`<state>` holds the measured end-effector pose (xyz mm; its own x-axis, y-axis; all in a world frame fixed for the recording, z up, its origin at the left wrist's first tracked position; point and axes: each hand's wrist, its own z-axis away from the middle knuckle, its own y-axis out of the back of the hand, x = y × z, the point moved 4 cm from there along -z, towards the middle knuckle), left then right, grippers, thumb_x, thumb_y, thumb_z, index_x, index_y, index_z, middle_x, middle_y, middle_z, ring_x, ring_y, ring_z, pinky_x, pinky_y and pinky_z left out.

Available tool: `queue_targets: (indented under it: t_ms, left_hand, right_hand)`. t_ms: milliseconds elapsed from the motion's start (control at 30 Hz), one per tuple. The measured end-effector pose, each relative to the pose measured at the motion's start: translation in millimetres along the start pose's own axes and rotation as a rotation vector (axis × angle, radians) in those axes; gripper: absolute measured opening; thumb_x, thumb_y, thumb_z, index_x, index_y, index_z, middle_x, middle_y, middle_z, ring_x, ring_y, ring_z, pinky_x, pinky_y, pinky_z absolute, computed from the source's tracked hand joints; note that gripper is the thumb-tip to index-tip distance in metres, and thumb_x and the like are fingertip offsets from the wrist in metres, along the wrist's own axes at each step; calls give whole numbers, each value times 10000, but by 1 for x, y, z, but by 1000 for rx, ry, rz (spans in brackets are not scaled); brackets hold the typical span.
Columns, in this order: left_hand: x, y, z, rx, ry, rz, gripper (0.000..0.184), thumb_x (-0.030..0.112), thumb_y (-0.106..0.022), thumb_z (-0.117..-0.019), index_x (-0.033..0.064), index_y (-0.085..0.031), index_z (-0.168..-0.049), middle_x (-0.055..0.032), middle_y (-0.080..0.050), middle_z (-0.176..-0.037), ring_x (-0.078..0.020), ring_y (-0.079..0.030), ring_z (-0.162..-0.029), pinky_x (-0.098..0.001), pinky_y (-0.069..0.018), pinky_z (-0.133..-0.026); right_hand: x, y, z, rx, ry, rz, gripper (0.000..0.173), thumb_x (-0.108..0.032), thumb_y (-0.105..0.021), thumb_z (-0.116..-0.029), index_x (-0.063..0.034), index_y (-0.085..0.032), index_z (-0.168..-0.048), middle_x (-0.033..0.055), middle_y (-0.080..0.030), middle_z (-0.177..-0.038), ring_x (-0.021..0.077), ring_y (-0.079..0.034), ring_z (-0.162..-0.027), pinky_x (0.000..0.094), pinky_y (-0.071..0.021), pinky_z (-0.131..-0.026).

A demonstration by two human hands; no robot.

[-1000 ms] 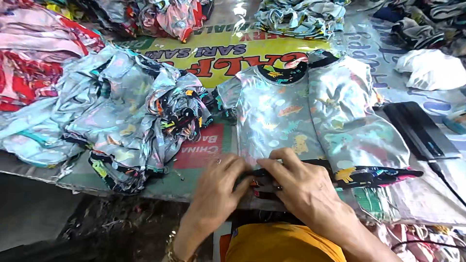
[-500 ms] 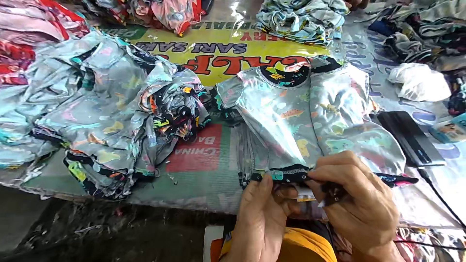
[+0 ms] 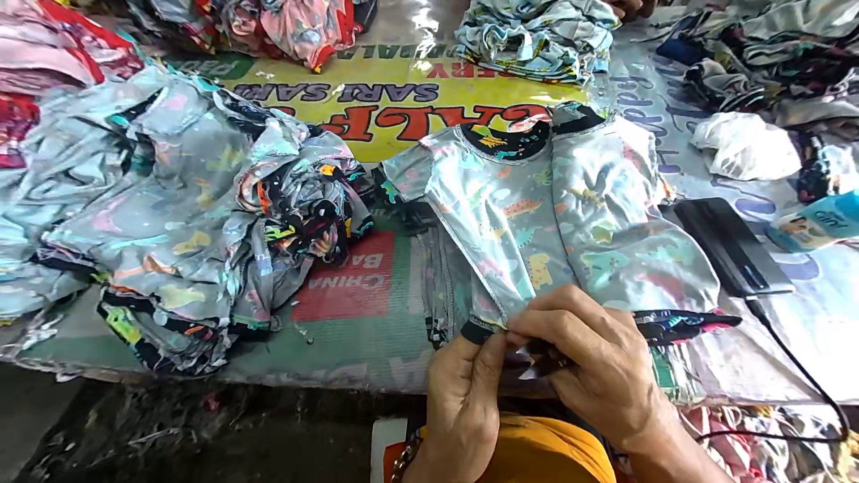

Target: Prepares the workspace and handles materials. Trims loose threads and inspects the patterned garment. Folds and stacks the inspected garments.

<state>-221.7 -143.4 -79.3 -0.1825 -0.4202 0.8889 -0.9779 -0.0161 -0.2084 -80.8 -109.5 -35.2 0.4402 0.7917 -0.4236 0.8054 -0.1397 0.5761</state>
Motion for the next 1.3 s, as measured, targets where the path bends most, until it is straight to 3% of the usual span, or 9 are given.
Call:
queue_targets:
  t_ms: [133, 233, 400, 567, 700, 933, 1300]
  left_hand:
    - [5, 6, -3, 13, -107, -158, 148, 129, -585, -1041, 39, -702, -1040, 33, -733, -958, -16, -698, -901, -194, -592, -825]
    - [5, 7, -3, 50, -120, -126, 48, 82, -646, -991, 69, -688, -1011, 45, -718, -935, -2, -684, -867, -175, -586, -794]
    - [2, 6, -6, 111, -57, -12, 85, 33, -651, -957, 93, -688, -1004, 58, -715, -936, -1, -684, -861, -177, -586, -791]
    - [0, 12, -9, 119, 81, 219, 85, 89, -642, -989, 69, -704, -1043, -14, -719, -970, -85, -709, -878, -261, -611, -813]
    - [0, 13, -9, 143, 121, 275, 94, 77, -635, -989, 41, -706, -1040, -55, -725, -963, -124, -725, -863, -305, -626, -803]
    - [1, 8, -8, 97, 15, 227, 91, 57, -647, -984, 60, -709, -1051, -4, -716, -986, -58, -698, -907, -228, -596, -838]
    - [-2, 9, -7, 85, -24, 235, 102, 48, -646, -983, 73, -714, -1055, 8, -711, -996, -49, -685, -922, -222, -585, -851]
  right_hand:
    - [2, -4, 1, -25, -59, -106, 72, -103, -603, -989, -53, -655, -998, 49, -667, -861, 48, -596, -732, 156, -461, -619]
    - [-3, -3, 5, -4, -75, -111, 78, -120, -619, -978, -50, -652, -990, 51, -660, -843, 48, -597, -729, 155, -460, -617]
    - [-13, 0, 12, -32, -60, -176, 84, -150, -638, -976, -67, -632, -990, 40, -634, -843, 40, -590, -738, 134, -458, -621]
    - [-5, 4, 17, -63, -172, -131, 385, -392, -683, -967, -57, -591, -1133, 36, -658, -917, 6, -596, -777, 133, -475, -651]
    - [4, 2, 14, -45, -207, -179, 289, -316, -664, -1002, -49, -638, -1110, 29, -671, -961, 0, -620, -850, 138, -507, -716]
    - [5, -3, 7, -19, -197, -293, 230, -247, -699, -989, -32, -691, -1072, 23, -700, -959, -1, -641, -861, 134, -530, -748]
    - [5, -5, 1, -14, -138, -318, 164, -191, -682, -999, -33, -714, -1027, 32, -720, -950, 20, -659, -879, 152, -532, -766]
